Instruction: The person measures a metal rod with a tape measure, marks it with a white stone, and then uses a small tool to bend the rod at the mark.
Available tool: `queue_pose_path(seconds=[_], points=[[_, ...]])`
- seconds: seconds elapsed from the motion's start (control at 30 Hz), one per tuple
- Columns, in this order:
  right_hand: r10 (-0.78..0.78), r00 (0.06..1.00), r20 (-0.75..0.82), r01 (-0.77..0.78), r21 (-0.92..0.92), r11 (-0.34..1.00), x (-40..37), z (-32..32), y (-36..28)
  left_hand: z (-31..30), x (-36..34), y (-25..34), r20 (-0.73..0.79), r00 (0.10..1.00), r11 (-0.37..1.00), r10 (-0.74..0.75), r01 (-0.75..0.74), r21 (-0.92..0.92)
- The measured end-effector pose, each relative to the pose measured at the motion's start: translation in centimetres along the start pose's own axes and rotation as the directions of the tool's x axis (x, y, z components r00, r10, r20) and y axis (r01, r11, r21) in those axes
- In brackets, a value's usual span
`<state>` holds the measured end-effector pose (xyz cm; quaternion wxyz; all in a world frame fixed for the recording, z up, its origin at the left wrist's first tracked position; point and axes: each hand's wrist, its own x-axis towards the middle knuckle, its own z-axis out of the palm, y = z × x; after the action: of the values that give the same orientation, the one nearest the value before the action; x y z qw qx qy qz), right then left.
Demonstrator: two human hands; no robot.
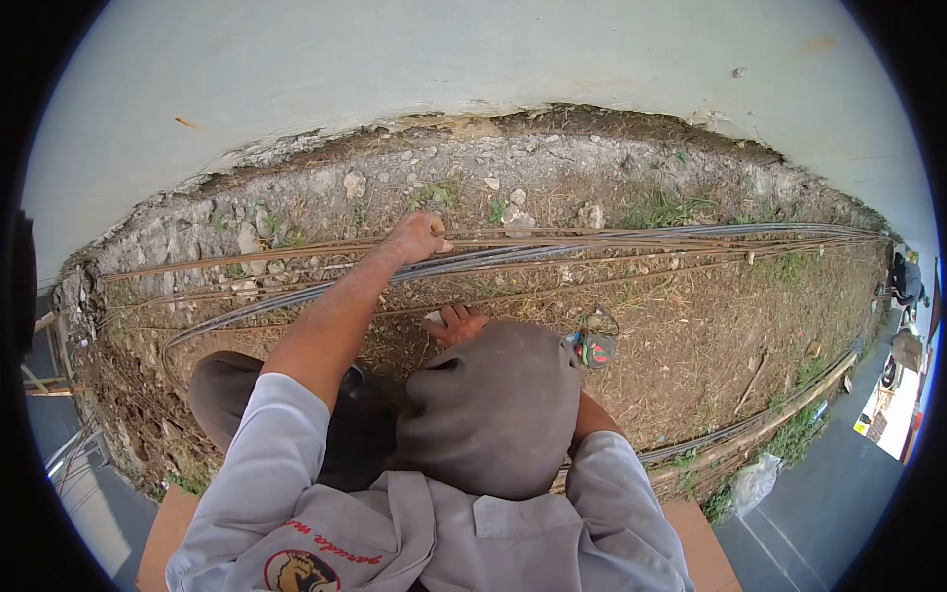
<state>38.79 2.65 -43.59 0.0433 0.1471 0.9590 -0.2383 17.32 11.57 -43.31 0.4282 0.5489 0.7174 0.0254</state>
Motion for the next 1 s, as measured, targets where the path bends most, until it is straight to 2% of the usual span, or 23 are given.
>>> queue_pose_path(seconds=[0.07,0.1,0.13,0.17,0.2,0.27,0.3,0.37,0.4,0.47,0.5,0.53,0.57,0.6,0.67,0.7,0.77,0.8,0.87,0.97,1.0], points=[[0.097,0.994,-0.042,-0.094,0.061,0.994,-0.1,1.7,0.2,-0.1,0.5,-0.1,-0.011,0.999,0.997,0.03,-0.031,-0.071],[0.102,0.994,-0.04,-0.099,0.062,0.993,-0.3,1.4,0.3,-0.8,0.6,0.4,0.1,0.994,0.996,-0.049,0.056,-0.074],[0.129,0.991,-0.047,-0.12,0.15,0.981,-0.7,0.4,0.3,-1.1,0.7,0.7,0.21,0.97,0.987,-0.126,0.143,-0.067],[0.155,0.987,-0.052,-0.138,0.236,0.962,-1.0,-0.6,0.3,-1.3,0.5,1.0,0.212,0.969,0.988,-0.123,0.141,-0.069],[0.156,0.986,-0.051,-0.14,0.236,0.962,-1.4,-1.7,0.4,-1.4,0.5,1.0,0.208,0.972,0.993,-0.106,0.116,-0.035],[0.359,0.932,-0.045,-0.304,0.438,0.846,-2.3,-3.8,0.7,-1.6,0.5,1.2,0.204,0.975,0.996,-0.087,0.089,-0.001],[0.362,0.931,-0.044,-0.308,0.437,0.845,-2.5,-4.3,1.0,-1.8,0.7,1.2,0.209,0.977,0.997,-0.052,0.041,0.059],[0.576,0.815,-0.063,-0.367,0.713,0.598,-3.1,-5.1,1.8,-1.9,0.9,1.4,0.219,0.976,0.993,-0.011,-0.015,0.116],[0.581,0.811,-0.064,-0.371,0.712,0.597,-3.5,-4.5,2.5,-2.0,1.0,1.4,0.21,0.978,0.991,-0.008,-0.02,0.131],[0.728,0.672,-0.138,-0.24,0.889,0.389,-4.4,-2.4,4.1,-2.3,1.2,1.3,0.204,0.979,0.989,-0.002,-0.028,0.145],[0.73,0.67,-0.139,-0.241,0.888,0.39,-4.6,-3.0,4.5,-2.5,1.4,1.3,0.207,0.978,0.993,-0.006,-0.018,0.117],[0.763,0.646,-0.022,-0.167,0.971,0.17,-4.7,-3.5,4.9,-2.5,1.4,1.1,0.212,0.977,0.996,-0.012,-0.007,0.088],[0.768,0.632,0.1,-0.082,0.995,-0.061,-4.8,-4.0,5.2,-2.4,1.4,0.9,0.214,0.977,0.996,-0.01,-0.009,0.086],[0.769,0.631,0.1,-0.085,0.995,-0.059,-4.5,-4.9,5.2,-2.0,1.5,0.5,0.167,0.986,0.998,0.027,-0.034,0.043],[0.837,0.529,0.143,0.009,0.985,-0.174,-3.9,-6.4,4.9,-1.0,1.6,-0.1,0.117,0.991,0.998,0.059,-0.06,-0.002],[0.836,0.53,0.142,0.007,0.985,-0.172,-3.8,-6.4,5.3,-0.8,1.5,-0.2,0.069,0.996,0.998,0.057,-0.057,-0.001],[0.785,0.558,0.269,0.038,0.937,-0.348,-3.9,-6.4,6.4,-0.4,1.5,-0.5,0.018,0.998,0.998,0.057,-0.057,-0.005],[0.786,0.557,0.268,0.036,0.938,-0.345,-3.8,-6.6,6.6,-0.4,1.3,-0.4,0.011,0.998,0.998,0.058,-0.057,-0.013],[0.752,0.585,0.304,0.108,0.889,-0.444,-3.4,-7.0,6.7,-0.6,1.1,-0.2,0.003,0.998,0.998,0.059,-0.058,-0.025],[0.738,0.621,0.266,0.039,0.929,-0.368,-2.7,-8.0,6.5,-0.9,0.9,0.1,0.035,0.999,0.999,0.038,-0.037,-0.04],[0.737,0.621,0.266,0.038,0.929,-0.367,-2.4,-8.3,6.6,-0.8,0.8,0.0,-0.002,0.999,0.997,0.034,-0.034,-0.075]])
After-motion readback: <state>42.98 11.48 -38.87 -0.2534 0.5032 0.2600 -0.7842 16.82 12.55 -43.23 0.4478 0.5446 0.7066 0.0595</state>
